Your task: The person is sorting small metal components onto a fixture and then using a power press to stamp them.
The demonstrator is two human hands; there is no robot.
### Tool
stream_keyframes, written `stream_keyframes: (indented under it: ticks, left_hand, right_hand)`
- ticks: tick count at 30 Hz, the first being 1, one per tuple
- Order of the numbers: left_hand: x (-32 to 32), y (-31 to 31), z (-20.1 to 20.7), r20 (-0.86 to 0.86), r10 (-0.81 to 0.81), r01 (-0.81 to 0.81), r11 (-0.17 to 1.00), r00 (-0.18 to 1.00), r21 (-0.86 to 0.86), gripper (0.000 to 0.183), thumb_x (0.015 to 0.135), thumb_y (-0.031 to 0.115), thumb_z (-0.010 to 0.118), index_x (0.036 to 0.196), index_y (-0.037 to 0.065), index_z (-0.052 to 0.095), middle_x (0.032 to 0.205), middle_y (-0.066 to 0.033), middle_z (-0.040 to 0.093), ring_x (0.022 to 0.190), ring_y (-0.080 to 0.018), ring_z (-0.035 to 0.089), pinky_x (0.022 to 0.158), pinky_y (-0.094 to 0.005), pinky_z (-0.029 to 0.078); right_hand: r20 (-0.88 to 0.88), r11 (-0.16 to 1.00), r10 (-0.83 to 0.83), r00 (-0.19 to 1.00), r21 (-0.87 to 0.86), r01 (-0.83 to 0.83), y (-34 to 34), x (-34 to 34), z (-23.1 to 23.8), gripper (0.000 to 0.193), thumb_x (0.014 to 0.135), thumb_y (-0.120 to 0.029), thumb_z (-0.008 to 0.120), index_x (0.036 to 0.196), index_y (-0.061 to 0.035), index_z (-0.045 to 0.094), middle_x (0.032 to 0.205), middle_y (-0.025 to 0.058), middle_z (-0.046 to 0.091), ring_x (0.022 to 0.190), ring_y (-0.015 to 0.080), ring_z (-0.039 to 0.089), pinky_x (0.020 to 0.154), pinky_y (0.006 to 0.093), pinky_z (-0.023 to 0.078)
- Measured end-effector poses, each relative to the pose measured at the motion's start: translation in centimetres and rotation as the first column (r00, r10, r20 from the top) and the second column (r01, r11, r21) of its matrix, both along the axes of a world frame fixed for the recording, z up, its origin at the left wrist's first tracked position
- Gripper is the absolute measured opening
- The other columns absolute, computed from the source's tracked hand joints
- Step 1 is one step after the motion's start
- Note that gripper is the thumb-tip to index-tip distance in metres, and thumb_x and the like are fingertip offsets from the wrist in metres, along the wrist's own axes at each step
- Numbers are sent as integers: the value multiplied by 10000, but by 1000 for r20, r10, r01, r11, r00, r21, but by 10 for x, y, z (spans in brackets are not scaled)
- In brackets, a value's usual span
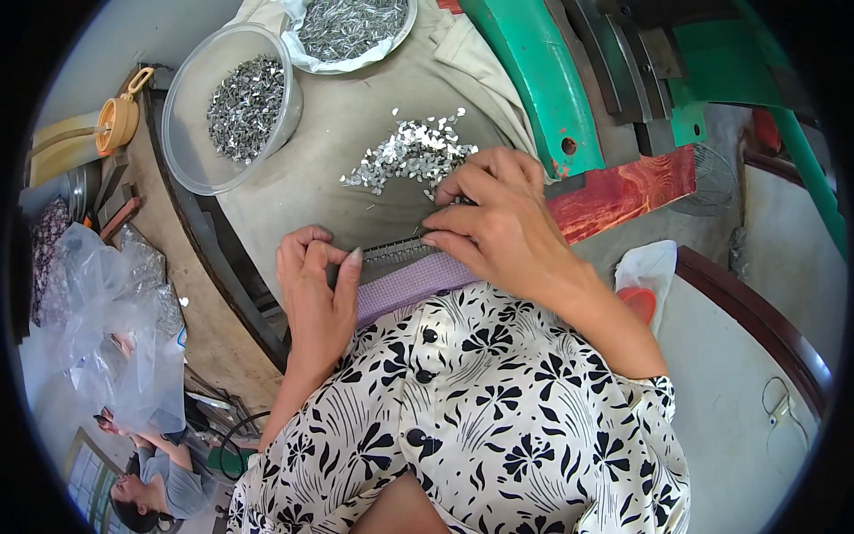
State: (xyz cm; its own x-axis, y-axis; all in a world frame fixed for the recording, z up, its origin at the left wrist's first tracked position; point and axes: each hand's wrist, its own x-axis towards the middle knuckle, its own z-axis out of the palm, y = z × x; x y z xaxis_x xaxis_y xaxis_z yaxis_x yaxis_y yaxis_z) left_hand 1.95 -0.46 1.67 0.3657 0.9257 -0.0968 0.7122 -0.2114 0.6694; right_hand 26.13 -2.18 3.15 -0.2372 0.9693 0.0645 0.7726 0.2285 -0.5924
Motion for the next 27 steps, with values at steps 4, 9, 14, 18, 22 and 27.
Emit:
stream_keyframes:
  ticks: [4,9,14,18,22,27]
  left_hand:
    - [5,3,3,-101,-24,24,1000,995,-4,144,846,71,693,906,3,581,1101,-137,544,1010,-337,509,864,-412,374]
    - [8,6,8,-133,-33,39,998,991,44,141,838,58,688,900,6,572,1093,-135,542,995,-341,509,865,-424,383]
    - [18,30,31,-100,-64,84,972,993,220,121,830,15,693,894,15,590,1043,-164,554,981,-337,532,849,-407,426]
    - [43,78,42,-85,-165,184,822,983,538,204,784,91,760,905,60,598,1028,-104,572,884,-304,544,784,-411,414]
    - [78,137,39,-153,-246,281,661,957,696,156,776,89,744,864,56,620,979,-57,604,879,-254,571,777,-386,422]
    - [78,139,35,-151,-281,308,681,948,665,105,773,85,741,849,54,675,958,-52,623,891,-228,589,794,-363,428]
  right_hand:
    - [-58,988,-102,993,115,108,-16,17,10,222,694,-103,807,914,-108,783,927,2,648,966,240,550,871,367,409]
    - [-158,898,-373,914,188,398,-46,40,5,225,687,-13,789,905,-68,781,890,34,648,879,220,561,761,340,450]
    - [-44,851,-493,869,183,493,-63,64,-7,286,695,-25,791,979,-54,767,974,66,648,936,246,569,816,344,461]
    - [97,887,-455,885,129,443,-66,81,-7,355,738,-33,771,1090,-53,731,1090,98,625,989,284,568,863,362,469]
    - [19,899,-433,901,-57,433,-65,94,-8,366,750,-30,764,1112,-40,714,1073,105,624,983,288,578,856,364,477]
    - [34,880,-458,888,-120,459,-64,105,-20,358,738,-36,781,1090,-26,719,999,101,637,916,270,607,798,346,494]
